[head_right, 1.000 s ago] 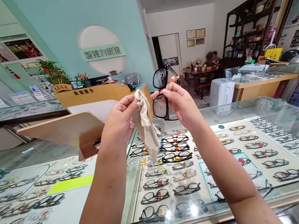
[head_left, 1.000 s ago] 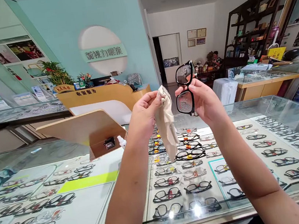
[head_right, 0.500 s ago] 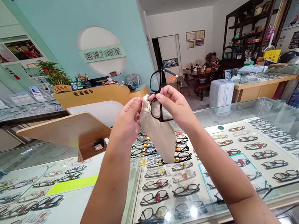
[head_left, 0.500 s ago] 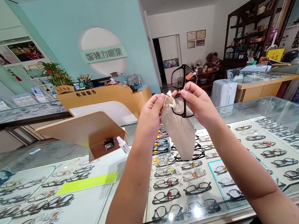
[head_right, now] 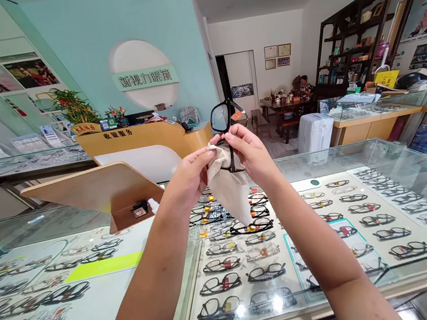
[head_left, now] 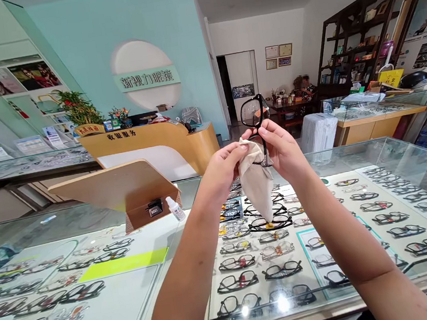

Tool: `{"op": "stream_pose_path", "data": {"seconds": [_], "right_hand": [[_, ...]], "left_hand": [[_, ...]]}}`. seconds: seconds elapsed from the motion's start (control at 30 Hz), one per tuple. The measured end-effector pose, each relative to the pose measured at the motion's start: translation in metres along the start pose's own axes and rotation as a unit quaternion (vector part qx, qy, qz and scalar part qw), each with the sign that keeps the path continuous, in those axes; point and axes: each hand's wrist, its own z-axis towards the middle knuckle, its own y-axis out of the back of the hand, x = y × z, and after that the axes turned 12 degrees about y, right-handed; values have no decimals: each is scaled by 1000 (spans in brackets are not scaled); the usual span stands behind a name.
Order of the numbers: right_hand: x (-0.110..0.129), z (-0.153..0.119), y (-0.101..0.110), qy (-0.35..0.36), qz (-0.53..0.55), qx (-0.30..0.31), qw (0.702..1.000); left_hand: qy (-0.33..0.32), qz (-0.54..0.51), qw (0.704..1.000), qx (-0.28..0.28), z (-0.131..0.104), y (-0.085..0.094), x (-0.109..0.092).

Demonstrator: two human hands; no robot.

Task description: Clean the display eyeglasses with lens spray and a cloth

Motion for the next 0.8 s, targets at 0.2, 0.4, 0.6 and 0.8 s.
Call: {"op": "stream_pose_path", "data": {"seconds": [0.2,0.4,0.6,0.8], "right_hand": [[0,-1,0,2,-15,-4,1000],[-5,-2,1,16,-18,-7,1000],[-5,0,1,38,-13,-23,999],[0,0,1,41,-5,-15,999]], "left_hand": [[2,50,998,38,2,1,6],[3,-7,998,69,3,-1,9],[-48,-30,995,76,3,-15,15],[-72,-48,993,77,9,-14,20]]}}
